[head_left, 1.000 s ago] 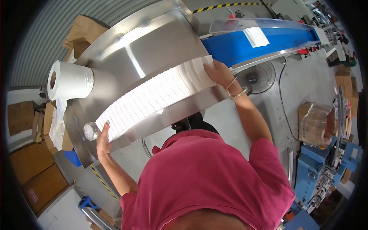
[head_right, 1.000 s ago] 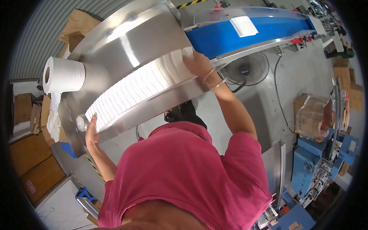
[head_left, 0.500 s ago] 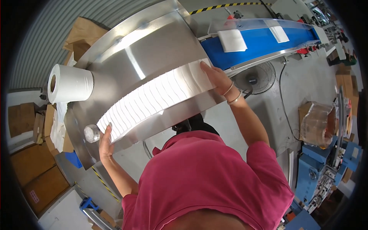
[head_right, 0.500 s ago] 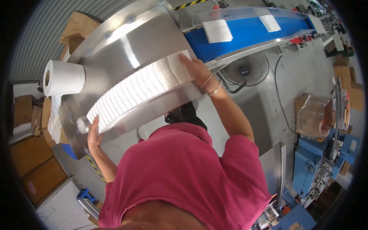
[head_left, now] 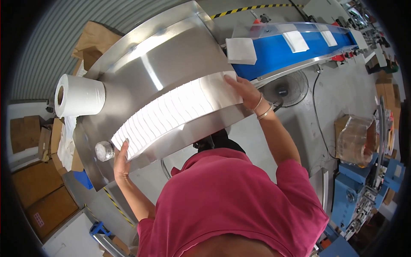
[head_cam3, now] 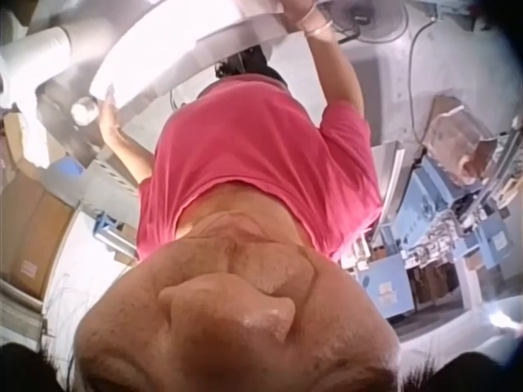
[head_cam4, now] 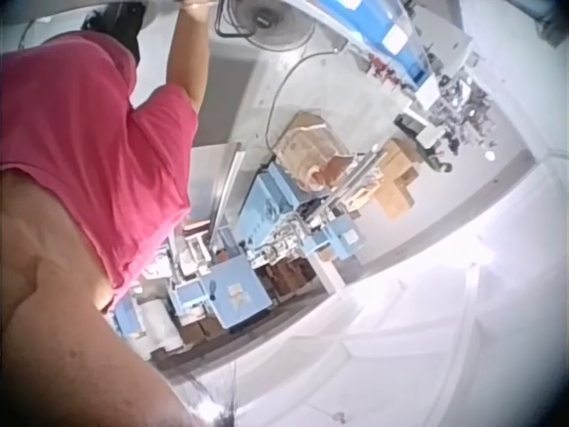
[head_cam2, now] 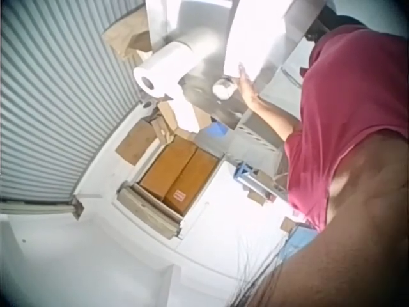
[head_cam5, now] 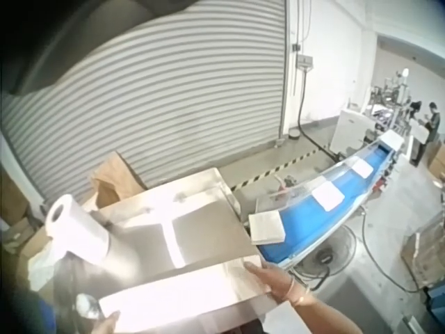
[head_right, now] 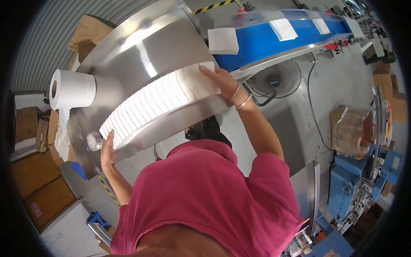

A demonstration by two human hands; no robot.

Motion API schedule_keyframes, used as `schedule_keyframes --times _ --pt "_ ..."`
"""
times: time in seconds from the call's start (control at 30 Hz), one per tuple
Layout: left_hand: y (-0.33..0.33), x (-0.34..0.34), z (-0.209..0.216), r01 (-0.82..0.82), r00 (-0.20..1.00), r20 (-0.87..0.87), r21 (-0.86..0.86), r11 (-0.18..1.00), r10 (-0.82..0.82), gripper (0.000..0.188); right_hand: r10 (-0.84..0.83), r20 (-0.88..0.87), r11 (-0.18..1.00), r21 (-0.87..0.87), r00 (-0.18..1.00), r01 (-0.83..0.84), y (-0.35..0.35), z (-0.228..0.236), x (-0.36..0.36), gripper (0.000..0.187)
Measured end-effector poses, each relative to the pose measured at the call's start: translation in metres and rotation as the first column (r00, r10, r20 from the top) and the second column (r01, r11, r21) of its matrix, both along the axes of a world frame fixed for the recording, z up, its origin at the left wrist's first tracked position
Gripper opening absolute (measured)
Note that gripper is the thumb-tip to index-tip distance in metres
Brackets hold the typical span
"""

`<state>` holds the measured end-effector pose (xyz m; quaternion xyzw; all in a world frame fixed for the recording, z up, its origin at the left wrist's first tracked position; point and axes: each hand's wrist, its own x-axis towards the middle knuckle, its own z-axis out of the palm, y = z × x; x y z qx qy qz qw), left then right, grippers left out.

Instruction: Placing stacks of white napkins onto a conveyor belt for processing in an industrial facility.

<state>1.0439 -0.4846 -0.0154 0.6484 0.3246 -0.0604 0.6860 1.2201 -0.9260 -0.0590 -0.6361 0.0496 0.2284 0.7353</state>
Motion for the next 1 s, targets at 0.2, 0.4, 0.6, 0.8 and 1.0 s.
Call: schedule_keyframes --times 0.2,0.4,0.6,0.8,1.0 --pt "-0.003 0.003 0.005 -0.007 1.0 -0.009 -0.03 1.0 0.007 0.072 -0.135 -0.216 0.99 0.015 0.967 0.142 0.007 0.021 0.001 0.042" --pt "-0.013 0.002 0.014 -0.048 0.999 -0.02 -0.052 0.998 0.047 0.072 0.142 0.064 0.903 -0.417 0.988 -0.103 -0.018 0.004 0.011 0.036" --pt "-0.02 0.011 0.009 -0.006 1.0 -0.012 -0.031 1.0 0.005 0.07 0.025 0.197 0.995 0.087 0.98 -0.042 -0.023 -0.055 0.008 0.055" --pt "-0.019 0.008 0.012 -0.001 0.999 -0.043 -0.033 0.999 0.0 0.069 -0.04 -0.218 0.999 -0.008 0.975 0.039 0.012 0.031 -0.005 0.044" --pt "-0.024 0.008 0.016 -0.018 0.999 -0.035 -0.039 0.999 0.017 0.071 0.03 0.193 0.987 -0.161 0.981 0.001 -0.013 -0.008 0.0 0.034"
